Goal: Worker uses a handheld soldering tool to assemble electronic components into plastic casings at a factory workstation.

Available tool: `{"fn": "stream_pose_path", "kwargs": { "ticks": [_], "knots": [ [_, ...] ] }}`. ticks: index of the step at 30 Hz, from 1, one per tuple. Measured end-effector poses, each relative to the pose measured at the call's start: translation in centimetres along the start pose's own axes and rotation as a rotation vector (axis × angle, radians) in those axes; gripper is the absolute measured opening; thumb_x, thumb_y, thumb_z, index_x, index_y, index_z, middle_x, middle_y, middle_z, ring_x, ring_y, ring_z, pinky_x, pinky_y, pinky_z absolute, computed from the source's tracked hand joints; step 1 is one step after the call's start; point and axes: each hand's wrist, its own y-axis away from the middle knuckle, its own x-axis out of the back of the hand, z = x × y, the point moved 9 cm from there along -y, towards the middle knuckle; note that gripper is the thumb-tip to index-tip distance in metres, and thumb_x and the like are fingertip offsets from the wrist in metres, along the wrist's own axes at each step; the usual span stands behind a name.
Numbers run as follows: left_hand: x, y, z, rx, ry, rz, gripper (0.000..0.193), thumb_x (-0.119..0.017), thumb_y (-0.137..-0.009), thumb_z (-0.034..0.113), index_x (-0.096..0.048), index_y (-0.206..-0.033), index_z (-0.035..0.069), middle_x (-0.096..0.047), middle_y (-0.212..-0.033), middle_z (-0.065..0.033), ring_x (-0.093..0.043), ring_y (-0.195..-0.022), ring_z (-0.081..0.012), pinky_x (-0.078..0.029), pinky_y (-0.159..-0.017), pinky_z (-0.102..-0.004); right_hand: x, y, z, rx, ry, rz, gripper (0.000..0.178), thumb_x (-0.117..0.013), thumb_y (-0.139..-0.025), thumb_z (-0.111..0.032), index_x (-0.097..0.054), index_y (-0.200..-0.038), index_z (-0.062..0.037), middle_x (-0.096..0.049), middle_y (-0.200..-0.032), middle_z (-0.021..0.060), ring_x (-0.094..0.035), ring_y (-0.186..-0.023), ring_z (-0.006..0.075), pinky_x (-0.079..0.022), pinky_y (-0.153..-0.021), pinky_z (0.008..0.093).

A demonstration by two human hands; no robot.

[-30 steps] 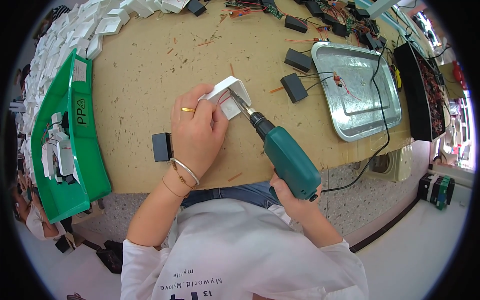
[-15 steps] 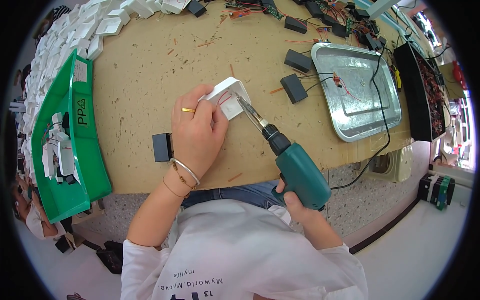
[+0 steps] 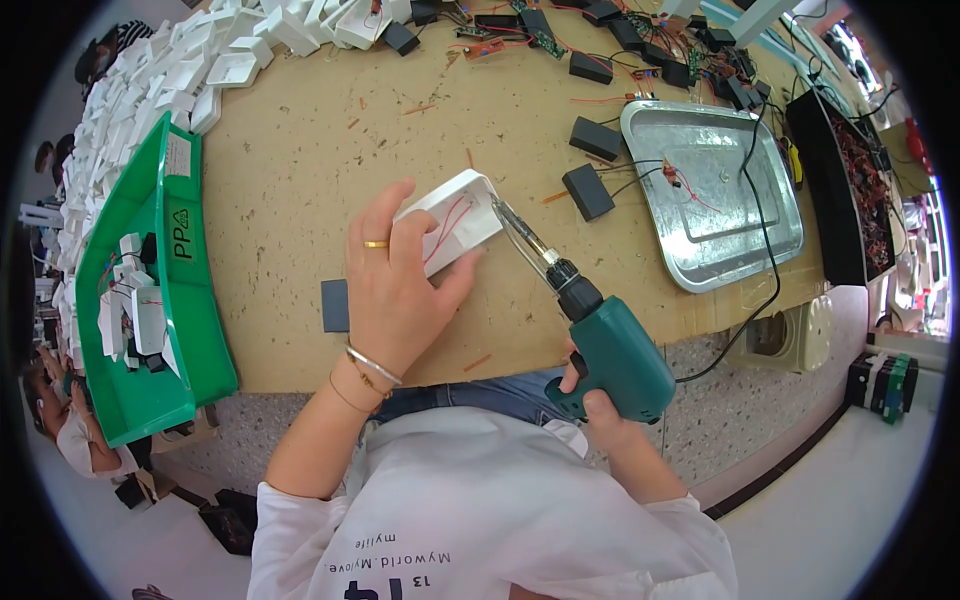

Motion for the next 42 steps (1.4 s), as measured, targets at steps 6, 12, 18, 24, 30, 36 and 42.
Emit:
{"fn": "stream_pose_path", "kwargs": {
  "ticks": [6, 12, 18, 24, 30, 36, 42],
  "knots": [
    [1.1, 0.5, -2.7, 0.136, 0.032, -0.183, 0.061, -0.068, -0.066, 0.009, -0.04, -0.12, 0.004, -0.052, -0.109, -0.0187, -0.051, -0.092, -0.0372, -0.045, -0.077, -0.0412, -0.8, 0.2, 0.3, -0.005, -0.045, -0.041, 0.062, -0.059, -0.078, -0.046, -0.051, -0.109, 0.0061, -0.056, -0.095, 0.015, -0.054, -0.064, 0.0149, -0.043, -0.072, 0.0315],
    [15.4, -2.2, -10.3, 0.515, 0.234, 0.108, 0.063, -0.072, -0.072, 0.016, -0.039, -0.122, 0.0, -0.057, -0.103, -0.016, -0.058, -0.086, -0.0207, -0.048, -0.071, -0.0324, 0.4, 0.3, -0.3, 0.073, -0.101, 0.029, 0.061, -0.057, -0.08, -0.044, -0.05, -0.11, 0.0077, -0.056, -0.094, 0.0153, -0.052, -0.065, 0.0143, -0.043, -0.066, 0.028],
    [31.4, 3.0, -24.3, 0.745, -0.462, 0.119, 0.065, -0.072, -0.071, 0.03, -0.043, -0.119, -0.002, -0.058, -0.102, -0.0201, -0.062, -0.082, -0.0279, -0.05, -0.072, -0.0352, 0.5, 0.0, 0.6, 0.047, -0.171, 0.037, 0.058, -0.058, -0.08, -0.039, -0.047, -0.113, 0.0082, -0.054, -0.098, 0.0156, -0.053, -0.066, 0.0137, -0.044, -0.065, 0.0272],
    [25.0, -4.8, -24.4, 0.361, -1.057, -0.06, 0.053, -0.07, -0.07, 0.042, -0.058, -0.105, 0.004, -0.059, -0.104, -0.0155, -0.057, -0.093, -0.0333, -0.048, -0.078, -0.0401, 0.3, -0.5, 0.4, -0.032, -0.086, 0.053, 0.054, -0.058, -0.08, -0.04, -0.049, -0.11, 0.0046, -0.055, -0.092, 0.0114, -0.054, -0.065, 0.0136, -0.044, -0.064, 0.0275],
    [7.4, -14.7, -32.4, 0.837, -0.314, -0.384, 0.051, -0.06, -0.078, 0.044, -0.06, -0.103, -0.001, -0.059, -0.107, -0.0216, -0.055, -0.103, -0.035, -0.045, -0.086, -0.0385, 0.0, 0.1, 0.2, -0.029, -0.01, 0.028, 0.055, -0.056, -0.082, -0.042, -0.049, -0.113, 0.0035, -0.055, -0.081, 0.0082, -0.052, -0.07, 0.0134, -0.042, -0.066, 0.0272],
    [3.3, -12.3, -38.3, 1.1, -0.21, 0.191, 0.092, -0.078, -0.061, 0.04, -0.031, -0.128, -0.003, -0.053, -0.116, -0.0254, -0.053, -0.106, -0.039, -0.044, -0.09, -0.0419, 0.4, 0.4, 2.1, 0.086, 0.254, -0.033, 0.038, -0.051, -0.081, -0.026, -0.053, -0.105, 0.0021, -0.058, -0.073, 0.0063, -0.054, -0.067, 0.0164, -0.043, -0.065, 0.0302],
    [6.9, -11.2, -39.2, 0.754, -0.107, 0.3, 0.038, -0.073, -0.069, 0.022, -0.06, -0.096, -0.003, -0.065, -0.087, -0.0167, -0.063, -0.083, -0.0309, -0.049, -0.072, -0.0363, -0.8, -0.6, -0.8, 0.117, 0.135, -0.029, 0.038, -0.058, -0.082, -0.036, -0.058, -0.094, 0.0004, -0.06, -0.074, 0.0077, -0.056, -0.062, 0.0164, -0.044, -0.059, 0.0294]
  ]
}}
